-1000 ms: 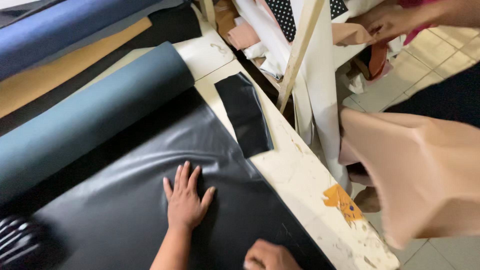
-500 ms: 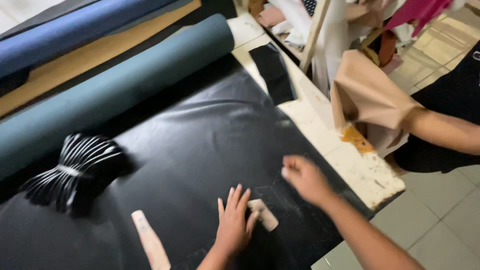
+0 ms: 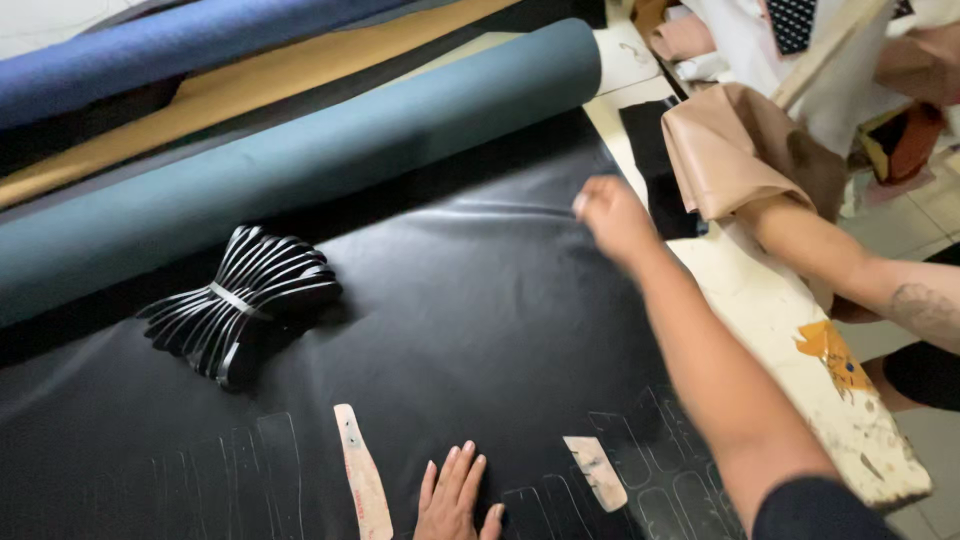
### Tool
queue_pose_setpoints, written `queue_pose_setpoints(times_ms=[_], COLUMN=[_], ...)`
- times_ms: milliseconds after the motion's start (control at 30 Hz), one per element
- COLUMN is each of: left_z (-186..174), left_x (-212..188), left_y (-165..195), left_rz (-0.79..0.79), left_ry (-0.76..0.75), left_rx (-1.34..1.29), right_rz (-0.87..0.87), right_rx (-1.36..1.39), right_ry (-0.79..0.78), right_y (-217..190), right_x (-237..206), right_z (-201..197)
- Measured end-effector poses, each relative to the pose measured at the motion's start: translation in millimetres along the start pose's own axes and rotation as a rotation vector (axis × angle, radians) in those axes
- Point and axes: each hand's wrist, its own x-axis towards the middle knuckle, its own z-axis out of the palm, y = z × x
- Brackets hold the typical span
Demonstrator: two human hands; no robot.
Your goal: The person uses a wooden template and a pencil to mark repeated rectangular outlines on a large black sheet. They reposition the template multiple times and draw along its edges. A coworker is seen handling a separate piece of light-colored material nearby.
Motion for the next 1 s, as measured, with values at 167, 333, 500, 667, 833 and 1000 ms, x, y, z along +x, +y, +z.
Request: queue_pose_setpoints(times_ms=[167, 333, 500, 667, 833, 1000], left_z=[-6, -32, -57, -67, -71, -72], left_x=[5, 6, -1, -5, -8, -10], left_y=[-1, 23, 41, 43, 45, 45], left_rz=[-0.037, 0.094, 0.066, 0.059, 0.047, 0.066], left_ry=[-0.067, 0.181, 0.175, 0.130, 0.109, 0.124], left_rx=[-0.008, 0.058, 0.025, 0.006, 0.003, 0.012], right_rz=[0.106, 0.079, -0.048, -0.008, -0.088, -0.043], right_rx=[-0.155, -0.441, -0.702, -0.841, -0.860, -0.869], right_ry=[-0.106, -0.075, 0.062, 0.155, 0.241, 0.230], right_y=[0, 0, 27, 46, 50, 47], right_x=[-164, -315, -411, -444, -443, -444], right_z=[57, 58, 31, 33, 41, 40])
